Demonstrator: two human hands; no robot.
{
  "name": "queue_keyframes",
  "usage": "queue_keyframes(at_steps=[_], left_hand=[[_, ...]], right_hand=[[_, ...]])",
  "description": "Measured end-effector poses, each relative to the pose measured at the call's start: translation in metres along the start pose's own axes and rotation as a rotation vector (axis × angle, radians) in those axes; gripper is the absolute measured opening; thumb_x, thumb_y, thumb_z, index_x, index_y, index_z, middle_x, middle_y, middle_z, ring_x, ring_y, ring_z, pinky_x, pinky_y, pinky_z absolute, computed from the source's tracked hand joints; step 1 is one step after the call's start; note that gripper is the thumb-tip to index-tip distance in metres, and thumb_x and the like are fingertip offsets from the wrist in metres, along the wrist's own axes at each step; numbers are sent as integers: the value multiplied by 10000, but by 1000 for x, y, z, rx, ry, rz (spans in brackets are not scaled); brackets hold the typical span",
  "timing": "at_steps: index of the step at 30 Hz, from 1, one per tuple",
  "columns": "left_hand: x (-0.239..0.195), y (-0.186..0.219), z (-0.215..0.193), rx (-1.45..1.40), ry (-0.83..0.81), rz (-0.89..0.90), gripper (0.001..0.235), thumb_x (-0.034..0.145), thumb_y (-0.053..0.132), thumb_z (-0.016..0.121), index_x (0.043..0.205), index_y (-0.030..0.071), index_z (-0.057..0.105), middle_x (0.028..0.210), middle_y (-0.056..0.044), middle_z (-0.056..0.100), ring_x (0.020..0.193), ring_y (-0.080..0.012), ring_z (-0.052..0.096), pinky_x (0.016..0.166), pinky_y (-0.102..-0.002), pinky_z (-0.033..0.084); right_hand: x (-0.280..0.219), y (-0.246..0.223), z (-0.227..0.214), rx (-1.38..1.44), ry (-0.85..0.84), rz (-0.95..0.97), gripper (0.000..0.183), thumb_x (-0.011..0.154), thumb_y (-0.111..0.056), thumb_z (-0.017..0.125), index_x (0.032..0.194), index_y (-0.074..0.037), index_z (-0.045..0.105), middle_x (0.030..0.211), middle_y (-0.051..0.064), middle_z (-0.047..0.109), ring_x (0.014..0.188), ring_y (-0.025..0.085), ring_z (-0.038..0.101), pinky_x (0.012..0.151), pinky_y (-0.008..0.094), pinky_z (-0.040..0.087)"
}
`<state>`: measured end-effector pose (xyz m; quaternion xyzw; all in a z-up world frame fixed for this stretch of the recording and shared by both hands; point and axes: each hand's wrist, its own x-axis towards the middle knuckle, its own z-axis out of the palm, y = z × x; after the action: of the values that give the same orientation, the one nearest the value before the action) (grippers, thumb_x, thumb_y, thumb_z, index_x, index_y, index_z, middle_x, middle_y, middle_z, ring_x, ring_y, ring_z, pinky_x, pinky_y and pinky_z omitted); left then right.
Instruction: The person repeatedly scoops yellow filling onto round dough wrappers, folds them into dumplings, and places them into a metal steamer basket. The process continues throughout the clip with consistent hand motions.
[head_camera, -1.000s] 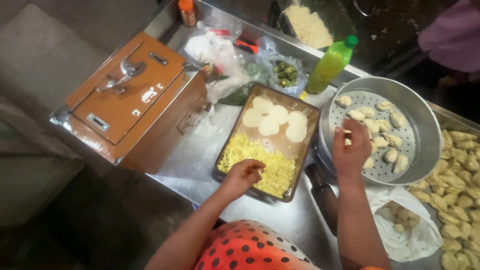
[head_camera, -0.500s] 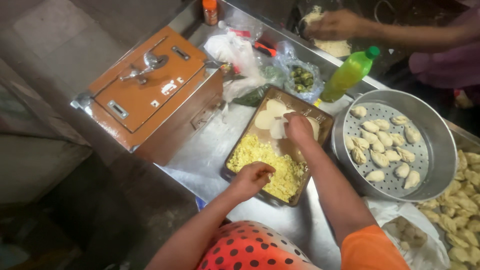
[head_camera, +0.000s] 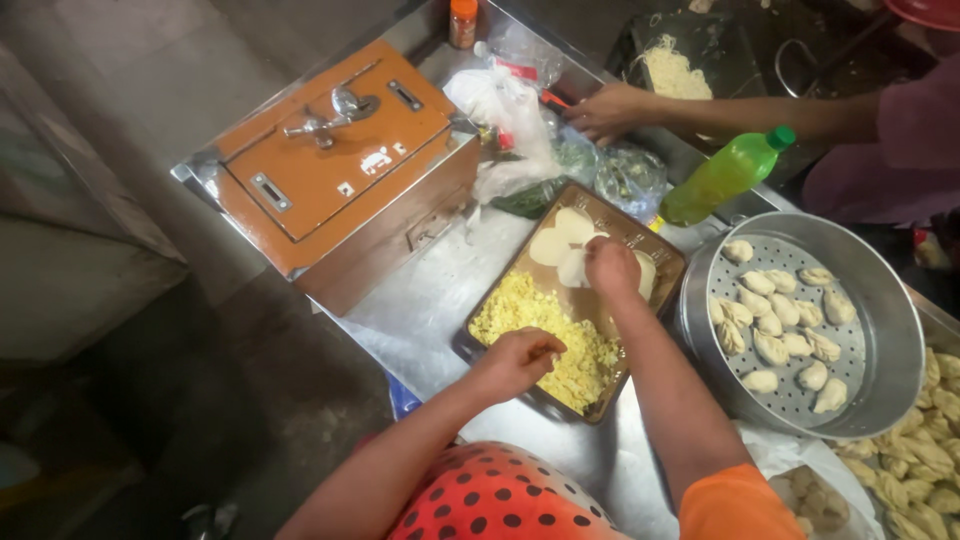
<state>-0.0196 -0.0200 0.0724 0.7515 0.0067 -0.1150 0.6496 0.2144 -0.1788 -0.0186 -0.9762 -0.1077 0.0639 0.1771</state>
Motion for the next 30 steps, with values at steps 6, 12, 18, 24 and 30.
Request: queue_keyframes(at_steps=[6,12,18,24,30], left_hand=[[0,4,-1,5,9,29,213,951,53,641,1145,3,713,924,-97,700,731,-134,633,661,-291,529],[-1,5,-3,29,-10,2,221,955,68,633,1157,16,708,960,-88,710,732,-136,642,665,-288,539],[0,6,-3,48,9,44,224,948,69,644,1155,16,714,946,-99,715,748,-133,660,683,-287,549],[0,8,-3,47,-1,-28,223,957,85,641,1159,29,716,869,-100,708,693,-145,626,638,-300,526],[1,2,0,25,2,-35,228,949,89,646,1160,33,713,869,-97,714,704,-137,634,648,-292,529]], right_hand=[[1,3,-2,18,70,-229,183,905,-152,653,1040,-181,773,1099,137,694,997,376,676,863,483,531],[6,5,-1,-7,57,-314,110,919,-169,662,971,-138,754,1085,123,684,993,367,676,855,480,533],[17,5,-1,24,44,-382,102,881,-141,668,945,-135,748,1069,124,677,986,379,666,849,488,527],[18,5,-4,25,-28,-351,95,919,-156,639,960,-121,717,1081,128,679,1008,370,668,878,486,526],[19,-1,-14,-68,-111,-336,140,966,-183,606,967,-100,718,1156,153,653,1062,393,638,899,508,498]])
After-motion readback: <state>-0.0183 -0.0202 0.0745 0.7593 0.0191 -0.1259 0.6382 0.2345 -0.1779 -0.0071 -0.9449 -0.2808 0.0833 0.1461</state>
